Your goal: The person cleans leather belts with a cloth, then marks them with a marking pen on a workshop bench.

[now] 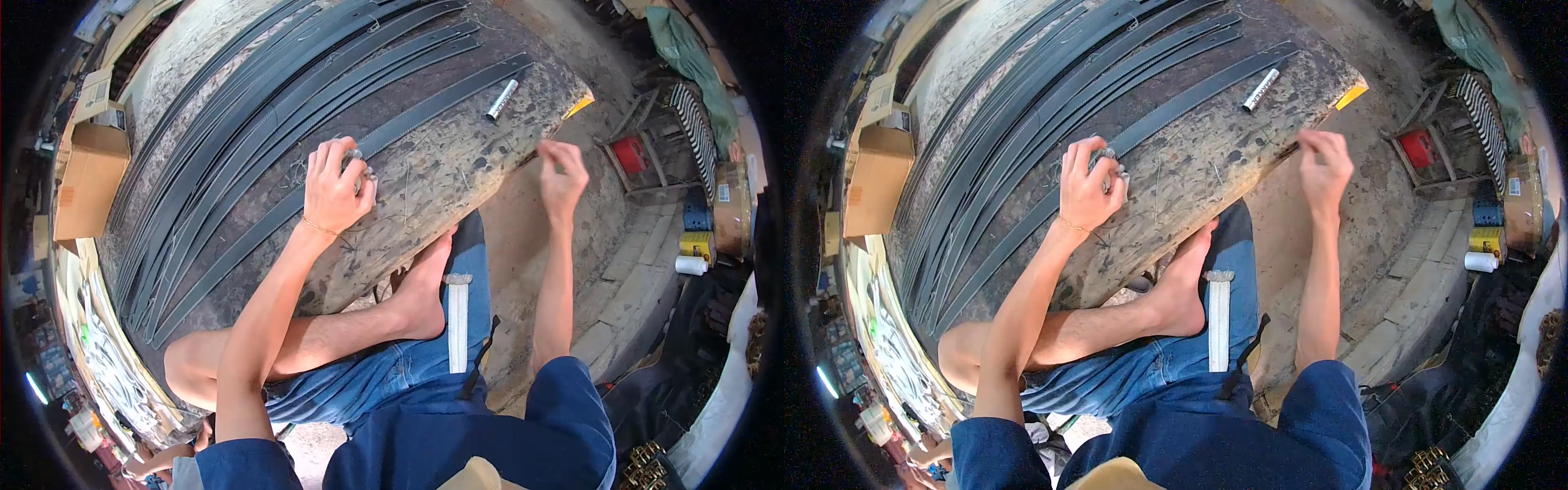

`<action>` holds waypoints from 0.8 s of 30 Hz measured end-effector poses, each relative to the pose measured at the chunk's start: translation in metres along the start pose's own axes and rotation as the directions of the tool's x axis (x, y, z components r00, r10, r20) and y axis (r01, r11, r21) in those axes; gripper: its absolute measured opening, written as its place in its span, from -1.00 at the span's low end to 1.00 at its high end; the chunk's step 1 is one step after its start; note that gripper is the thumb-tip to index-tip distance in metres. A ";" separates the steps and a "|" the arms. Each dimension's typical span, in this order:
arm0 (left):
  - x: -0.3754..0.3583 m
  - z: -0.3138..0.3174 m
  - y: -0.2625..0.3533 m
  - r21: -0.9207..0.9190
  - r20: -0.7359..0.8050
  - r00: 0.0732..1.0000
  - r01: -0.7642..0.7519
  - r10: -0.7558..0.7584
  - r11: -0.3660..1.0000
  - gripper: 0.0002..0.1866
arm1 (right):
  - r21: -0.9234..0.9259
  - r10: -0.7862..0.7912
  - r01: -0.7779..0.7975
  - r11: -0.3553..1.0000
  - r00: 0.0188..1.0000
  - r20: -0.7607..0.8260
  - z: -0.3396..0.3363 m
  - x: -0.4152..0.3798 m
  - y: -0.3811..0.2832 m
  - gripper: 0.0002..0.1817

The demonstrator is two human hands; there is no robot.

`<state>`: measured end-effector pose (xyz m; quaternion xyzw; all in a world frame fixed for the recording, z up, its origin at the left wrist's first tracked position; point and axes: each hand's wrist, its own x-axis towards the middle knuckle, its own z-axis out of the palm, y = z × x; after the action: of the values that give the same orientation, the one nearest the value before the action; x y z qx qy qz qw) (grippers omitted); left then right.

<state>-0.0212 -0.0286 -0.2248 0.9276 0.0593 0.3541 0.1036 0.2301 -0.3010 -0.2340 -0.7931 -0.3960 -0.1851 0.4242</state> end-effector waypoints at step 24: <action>0.008 -0.002 0.006 0.013 0.117 0.984 0.137 -0.137 0.991 -0.66 | 0.339 0.740 -0.763 0.550 0.634 0.226 -0.014 -0.002 0.048 -0.73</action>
<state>-0.0165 -0.0326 -0.2169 0.9408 0.1176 0.2908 0.1287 0.2669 -0.3292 -0.2524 -0.7847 -0.0601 0.1226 0.6047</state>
